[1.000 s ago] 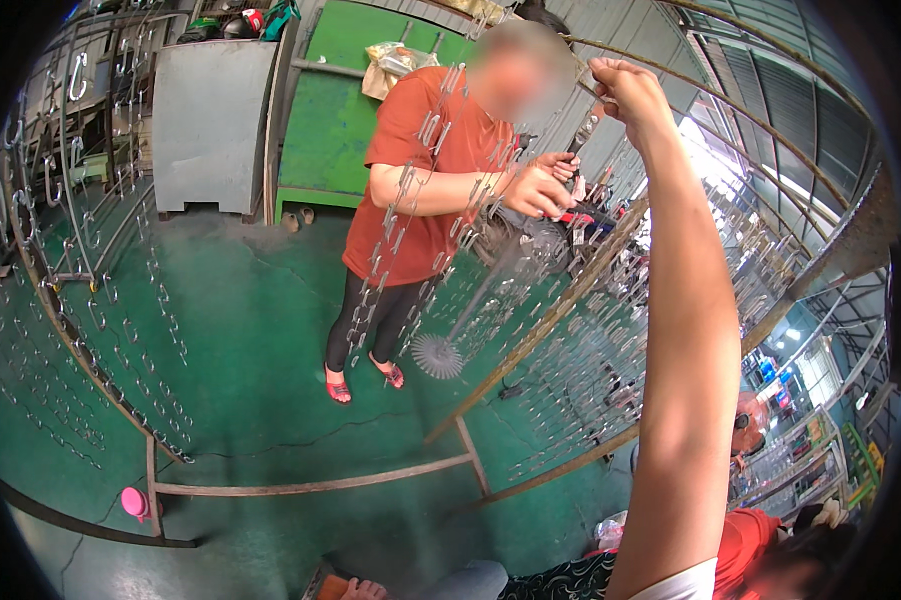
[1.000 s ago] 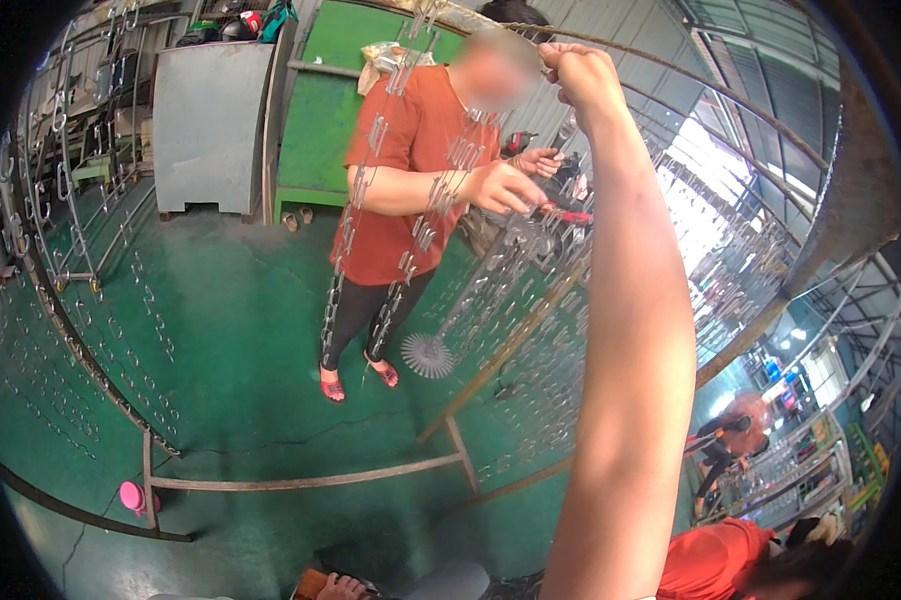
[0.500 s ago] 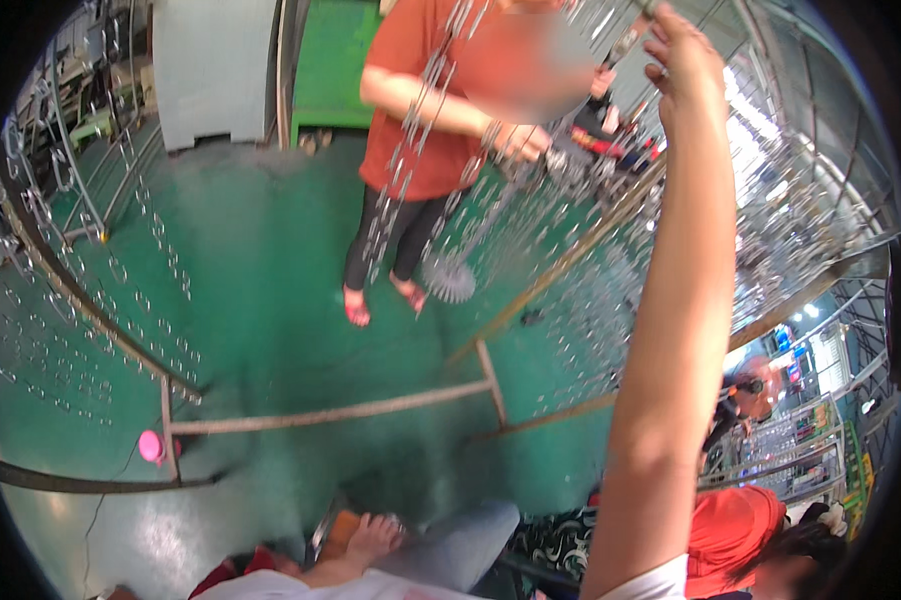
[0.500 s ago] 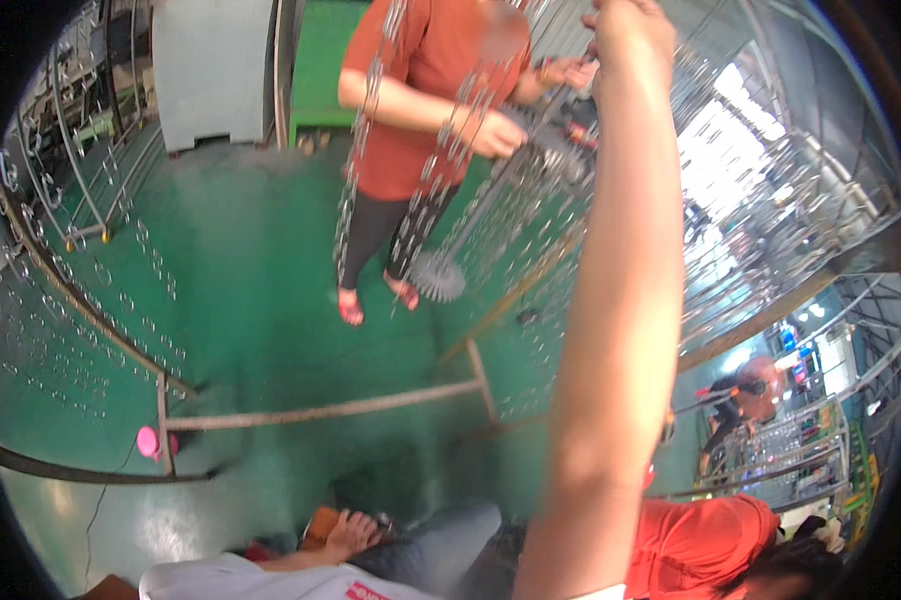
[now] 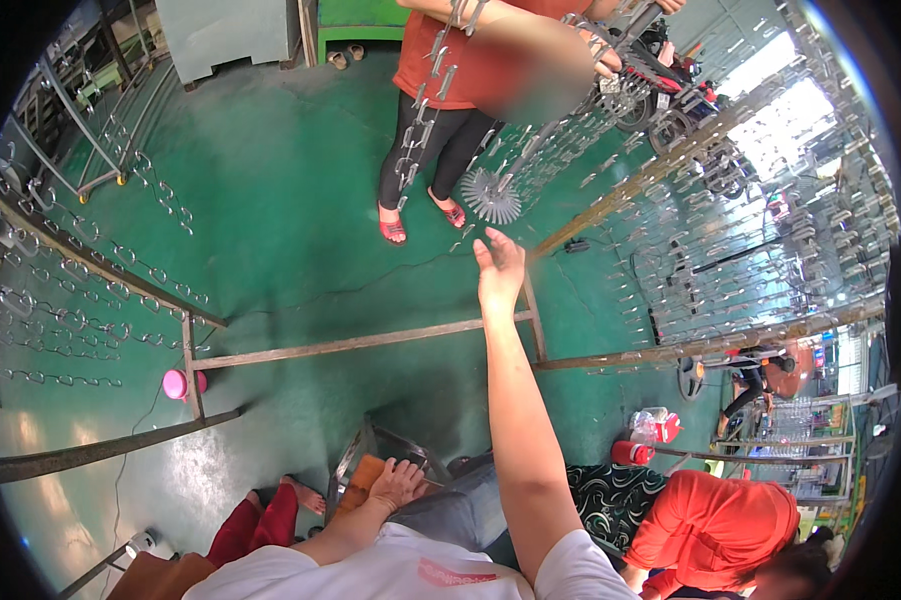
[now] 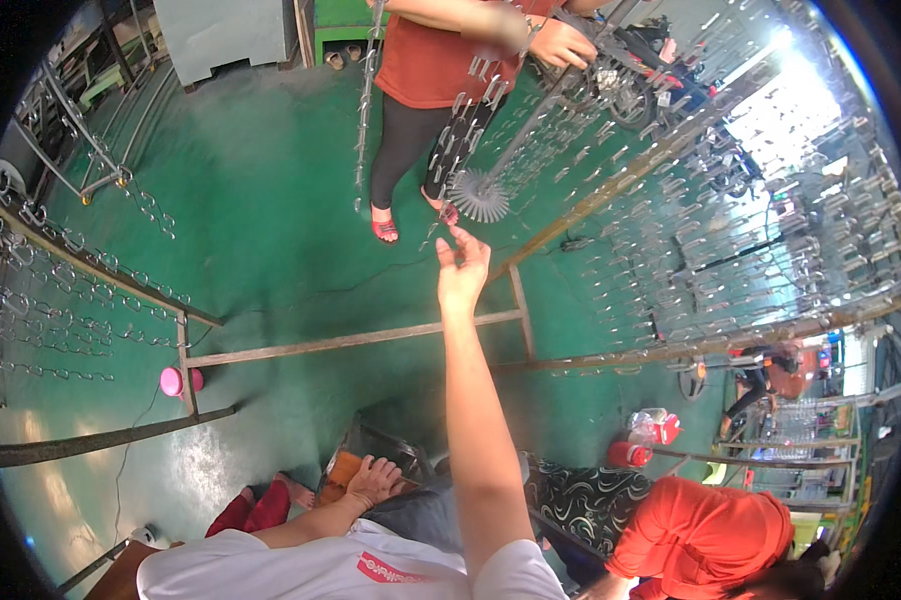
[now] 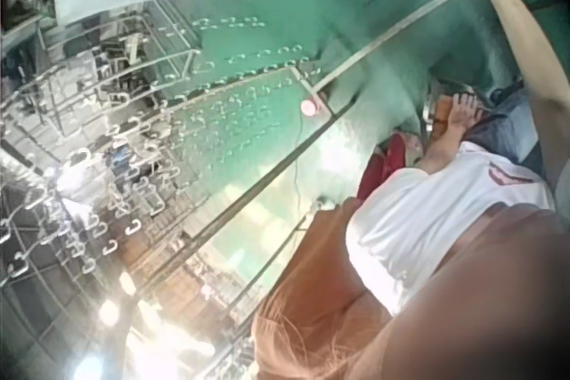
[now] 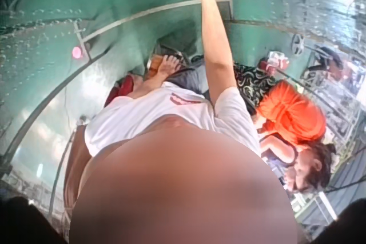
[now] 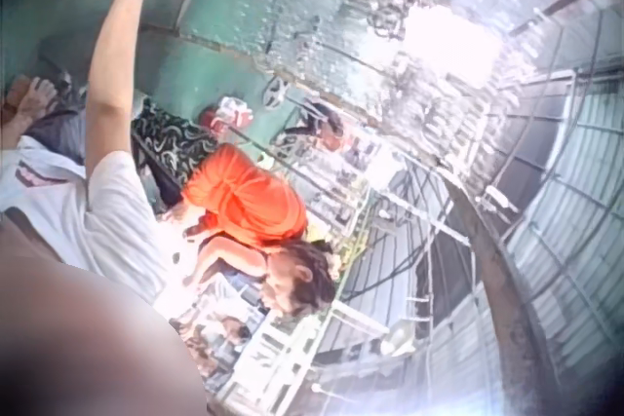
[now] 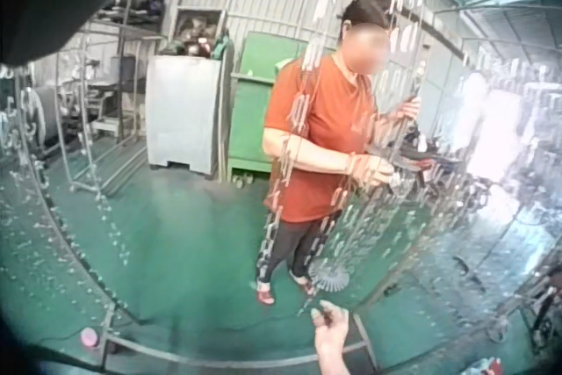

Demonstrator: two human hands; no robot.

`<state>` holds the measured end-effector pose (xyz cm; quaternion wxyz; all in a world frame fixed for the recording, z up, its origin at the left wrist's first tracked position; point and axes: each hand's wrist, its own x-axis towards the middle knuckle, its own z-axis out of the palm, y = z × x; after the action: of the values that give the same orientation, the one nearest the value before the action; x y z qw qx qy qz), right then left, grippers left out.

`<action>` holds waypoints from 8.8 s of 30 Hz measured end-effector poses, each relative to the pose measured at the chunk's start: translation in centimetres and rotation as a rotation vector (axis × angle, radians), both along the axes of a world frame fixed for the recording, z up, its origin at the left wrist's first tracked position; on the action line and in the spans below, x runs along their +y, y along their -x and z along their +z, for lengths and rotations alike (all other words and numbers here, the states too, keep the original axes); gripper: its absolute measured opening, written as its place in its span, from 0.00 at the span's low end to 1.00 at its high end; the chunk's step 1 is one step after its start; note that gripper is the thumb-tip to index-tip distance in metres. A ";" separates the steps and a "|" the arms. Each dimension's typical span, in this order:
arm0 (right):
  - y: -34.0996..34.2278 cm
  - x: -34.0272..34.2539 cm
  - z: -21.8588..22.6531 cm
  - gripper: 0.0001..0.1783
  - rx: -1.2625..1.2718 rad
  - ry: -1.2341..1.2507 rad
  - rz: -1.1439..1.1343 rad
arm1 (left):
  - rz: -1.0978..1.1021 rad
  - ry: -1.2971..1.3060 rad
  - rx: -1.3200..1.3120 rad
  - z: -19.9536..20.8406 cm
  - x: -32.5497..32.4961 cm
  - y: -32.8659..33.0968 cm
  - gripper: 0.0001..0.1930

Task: The person sits on the floor and assembles small metal hooks and fasteners by hand at a table with other workers. They pick up individual pieces, connect them, and hang the assembled chains onto a nearby metal rack.

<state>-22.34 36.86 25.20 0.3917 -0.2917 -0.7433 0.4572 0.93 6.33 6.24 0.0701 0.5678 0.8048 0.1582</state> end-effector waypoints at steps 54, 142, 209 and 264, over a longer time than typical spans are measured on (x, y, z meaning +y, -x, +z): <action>-8.1 -6.0 4.9 0.04 0.255 0.066 0.243 | 0.011 0.011 0.027 -0.7 0.1 0.0 0.13; -73.7 -36.1 9.6 0.06 -0.023 -0.082 -2.051 | -1.460 1.101 -1.096 31.7 9.2 -50.2 0.08; -74.2 -40.6 11.7 0.06 0.745 -0.264 -2.154 | -2.200 0.172 -0.286 18.0 5.3 -57.6 0.04; -81.8 -35.4 8.7 0.07 0.452 0.371 -1.848 | -1.680 0.435 -1.070 34.9 12.4 -50.5 0.06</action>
<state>59.47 1.46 33.87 0.6779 -0.7232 -0.0440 0.1242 51.41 18.76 41.18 0.6107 0.7789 0.0205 0.1411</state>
